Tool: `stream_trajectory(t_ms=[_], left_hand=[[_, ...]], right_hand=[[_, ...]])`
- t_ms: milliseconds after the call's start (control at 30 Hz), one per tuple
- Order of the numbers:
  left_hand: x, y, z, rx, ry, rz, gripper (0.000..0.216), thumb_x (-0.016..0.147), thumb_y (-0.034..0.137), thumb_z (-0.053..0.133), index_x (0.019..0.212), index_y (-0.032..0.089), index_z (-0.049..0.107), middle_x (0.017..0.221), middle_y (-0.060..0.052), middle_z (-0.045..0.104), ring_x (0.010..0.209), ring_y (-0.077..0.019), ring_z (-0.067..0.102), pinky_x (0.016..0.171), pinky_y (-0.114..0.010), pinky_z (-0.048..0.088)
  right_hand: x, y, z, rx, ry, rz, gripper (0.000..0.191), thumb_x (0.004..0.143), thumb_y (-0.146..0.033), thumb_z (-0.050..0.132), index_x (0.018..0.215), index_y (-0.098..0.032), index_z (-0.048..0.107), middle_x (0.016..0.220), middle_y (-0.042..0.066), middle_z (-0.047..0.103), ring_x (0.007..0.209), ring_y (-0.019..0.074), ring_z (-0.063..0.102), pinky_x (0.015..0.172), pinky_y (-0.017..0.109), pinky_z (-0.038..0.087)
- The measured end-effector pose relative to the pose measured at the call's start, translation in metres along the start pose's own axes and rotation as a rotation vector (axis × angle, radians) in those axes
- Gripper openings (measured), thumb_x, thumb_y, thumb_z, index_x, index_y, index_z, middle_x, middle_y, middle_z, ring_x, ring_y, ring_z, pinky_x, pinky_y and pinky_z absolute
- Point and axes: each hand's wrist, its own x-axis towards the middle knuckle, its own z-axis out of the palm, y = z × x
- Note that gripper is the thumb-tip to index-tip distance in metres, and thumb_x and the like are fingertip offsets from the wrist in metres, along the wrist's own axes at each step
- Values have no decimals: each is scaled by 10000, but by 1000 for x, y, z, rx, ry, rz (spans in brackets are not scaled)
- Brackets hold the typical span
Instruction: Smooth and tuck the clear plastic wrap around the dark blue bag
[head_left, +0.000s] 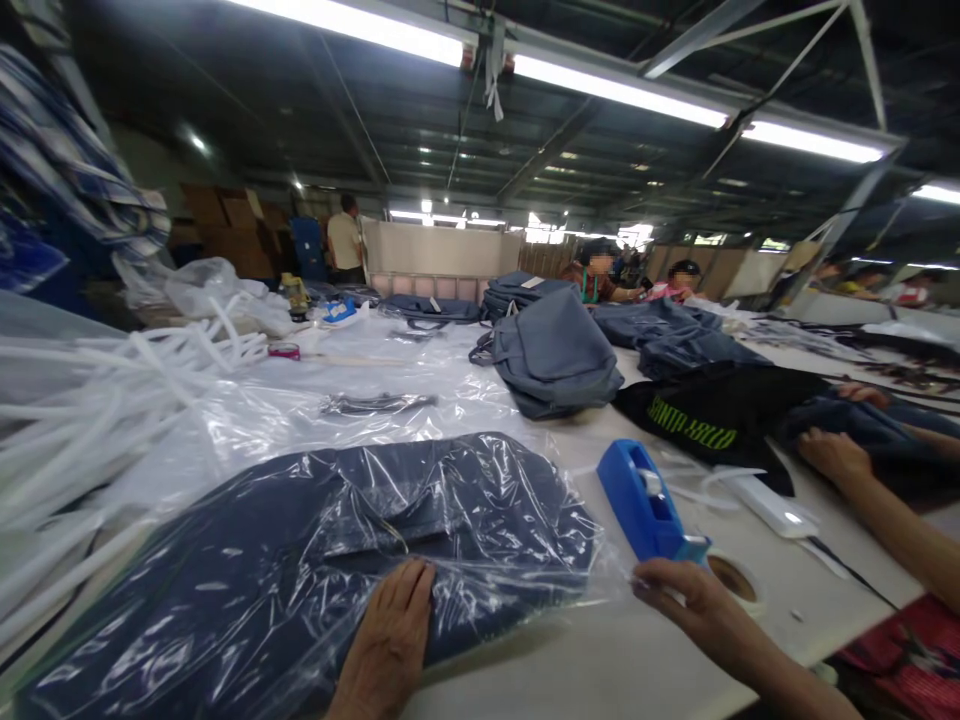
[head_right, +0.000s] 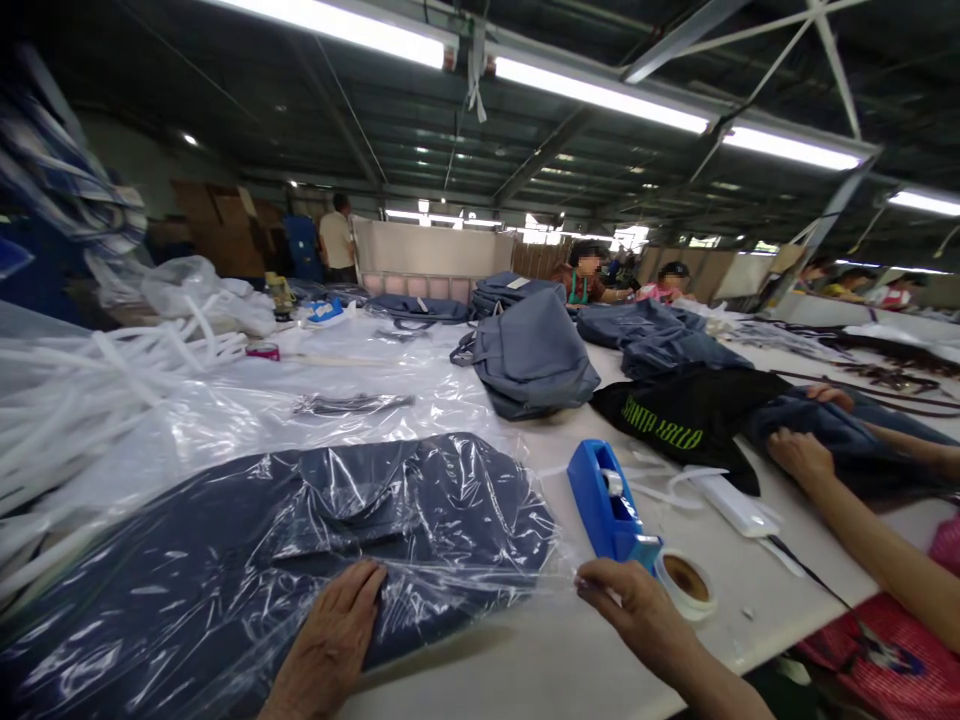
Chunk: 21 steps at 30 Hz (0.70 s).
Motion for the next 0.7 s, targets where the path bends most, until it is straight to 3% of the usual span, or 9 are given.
stream_trajectory(t_ms=[100, 267, 367, 500, 700], left_hand=[[2, -1, -1, 20, 0, 6, 373, 909, 104, 332, 1215, 112, 546, 1206, -100, 597, 1162, -209, 521, 959, -330, 419], [2, -4, 0, 68, -21, 31, 422, 886, 136, 385, 1289, 123, 509, 1310, -93, 562, 1278, -221, 445, 1019, -335, 383], [1, -6, 2, 95, -38, 54, 488, 871, 145, 396, 1355, 117, 452, 1377, -100, 510, 1345, -237, 366, 1090, -359, 306], [2, -7, 3, 110, -58, 43, 572, 873, 152, 381, 1441, 120, 326, 1416, -100, 470, 1363, -235, 337, 1133, -378, 219], [0, -5, 5, 159, -142, 9, 633, 862, 130, 390, 1477, 167, 246, 1462, -91, 410, 1382, -267, 292, 1140, -456, 153]], right_hand=[[20, -10, -9, 285, -33, 189, 397, 673, -615, 630, 736, -232, 710, 771, 30, 666, 785, 229, 581, 730, 306, 425], [48, -18, 2, 501, 95, 269, 420, 637, -617, 593, 622, -197, 615, 667, 16, 572, 738, 191, 526, 720, 283, 392], [62, -14, 20, 527, 184, 313, 461, 660, -653, 525, 611, -196, 559, 610, 4, 504, 657, 163, 472, 646, 277, 369], [78, -8, 41, 484, 228, 360, 519, 630, -691, 484, 673, -187, 603, 561, -9, 449, 573, 150, 405, 559, 281, 330], [91, 6, 59, 290, 228, 328, 508, 613, -706, 412, 546, -217, 530, 591, 27, 531, 651, 193, 487, 634, 310, 346]])
